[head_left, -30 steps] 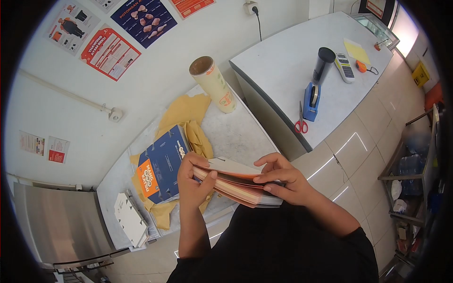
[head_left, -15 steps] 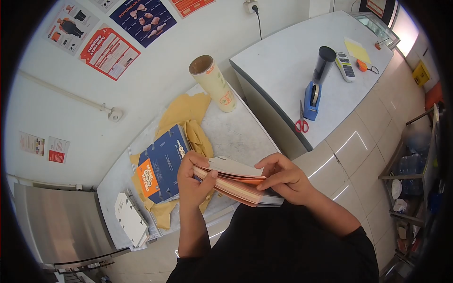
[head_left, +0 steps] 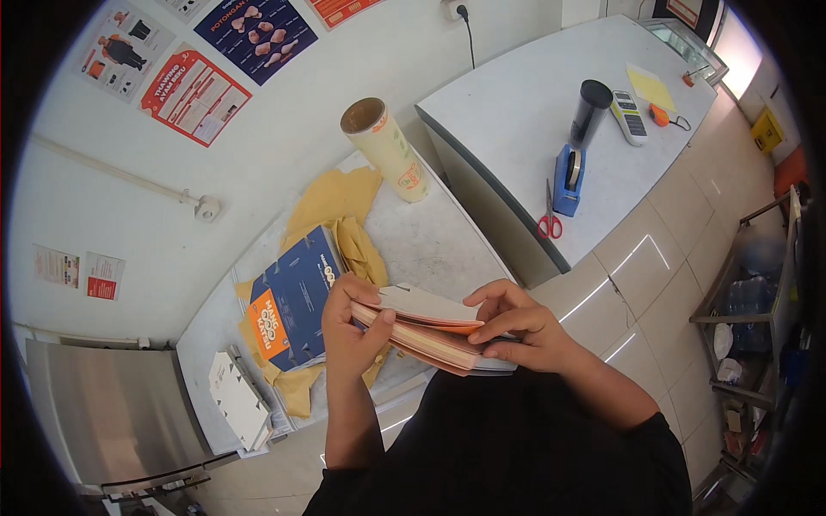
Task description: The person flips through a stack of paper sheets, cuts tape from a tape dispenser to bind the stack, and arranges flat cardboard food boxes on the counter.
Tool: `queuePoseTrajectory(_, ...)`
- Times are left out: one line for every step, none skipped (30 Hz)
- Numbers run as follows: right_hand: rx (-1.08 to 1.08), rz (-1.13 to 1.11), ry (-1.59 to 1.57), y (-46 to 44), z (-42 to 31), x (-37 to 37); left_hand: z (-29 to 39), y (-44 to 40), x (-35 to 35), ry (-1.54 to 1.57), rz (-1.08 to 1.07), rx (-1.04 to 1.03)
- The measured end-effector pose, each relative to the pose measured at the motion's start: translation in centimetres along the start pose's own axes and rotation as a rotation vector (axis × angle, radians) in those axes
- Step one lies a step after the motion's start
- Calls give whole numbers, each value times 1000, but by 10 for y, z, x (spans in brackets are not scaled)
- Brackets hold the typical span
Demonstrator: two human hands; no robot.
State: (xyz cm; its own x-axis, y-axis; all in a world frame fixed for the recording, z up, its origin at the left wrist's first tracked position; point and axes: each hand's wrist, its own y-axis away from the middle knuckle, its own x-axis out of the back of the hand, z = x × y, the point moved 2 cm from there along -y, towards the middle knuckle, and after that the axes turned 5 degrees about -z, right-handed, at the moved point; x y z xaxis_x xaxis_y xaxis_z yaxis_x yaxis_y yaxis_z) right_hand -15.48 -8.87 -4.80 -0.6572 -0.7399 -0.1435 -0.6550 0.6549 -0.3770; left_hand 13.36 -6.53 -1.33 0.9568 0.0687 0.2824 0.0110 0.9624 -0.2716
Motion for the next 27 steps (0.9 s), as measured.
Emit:
queuePoseTrajectory(-1,-2,0,0,0,0,0,0,0,-11,-4,-3)
queuePoseTrajectory(-3,1,-11,0,0,0,1,0,0,-21,-7,-6)
queuePoseTrajectory(-4,3,-23,0,0,0,2,0,0,-32,-10,-9)
queuePoseTrajectory(-4,5,-34,0,0,0,2,-1,0,-23,-6,-8)
queuePoseTrajectory(-6,6,-35,0,1,0,4,-1,-1,-14,-2,-7)
queuePoseTrajectory(-8,6,-35,0,1,0,4,-1,-1,-5,2,-6)
queuePoseTrajectory(-9,7,-36,0,1,0,4,-1,-1,-3,1,-1)
queuePoseTrajectory(-6,6,-31,0,1,0,4,-1,-1,-1,1,3)
queuePoseTrajectory(-2,6,-26,0,2,0,4,-1,-1,1,0,8)
queuePoseTrajectory(2,6,-21,0,3,0,4,-1,-1,-1,0,3)
queuePoseTrajectory(-1,7,-22,0,2,0,3,-1,-1,-2,0,0)
queuePoseTrajectory(-5,7,-23,0,0,0,3,-1,-1,-4,1,-4)
queuePoseTrajectory(-8,8,-24,-1,-1,0,2,-1,-1,-3,2,-4)
queuePoseTrajectory(-8,9,-25,0,-1,0,2,-1,-1,-3,3,-5)
queuePoseTrajectory(-7,9,-27,0,-1,0,1,-1,-1,-3,5,-5)
queuePoseTrajectory(-6,10,-29,0,-1,0,1,0,-1,-4,5,-5)
queuePoseTrajectory(-7,3,-27,0,-1,0,1,0,0,-5,5,-4)
queuePoseTrajectory(-8,-5,-26,0,0,-1,1,0,0,-7,6,-3)
queuePoseTrajectory(-9,-12,-25,0,0,-1,2,0,0,1,5,1)
queuePoseTrajectory(-11,-10,-39,0,0,-1,4,1,-1,8,5,5)
queuePoseTrajectory(-12,-7,-53,0,-1,-2,5,1,-1,16,4,9)
queuePoseTrajectory(-13,-4,-67,0,-1,-2,5,1,-1,13,3,9)
queuePoseTrajectory(-7,-11,-59,0,0,-2,5,1,-1,11,1,7)
queuePoseTrajectory(0,-16,-51,0,1,-1,5,1,-1,9,0,7)
queuePoseTrajectory(6,-22,-43,1,2,-1,4,1,-1,4,-2,1)
queuePoseTrajectory(10,-13,-33,1,2,-1,3,1,-1,0,-3,-6)
queuePoseTrajectory(14,-5,-23,0,1,-1,3,1,0,-4,-4,-12)
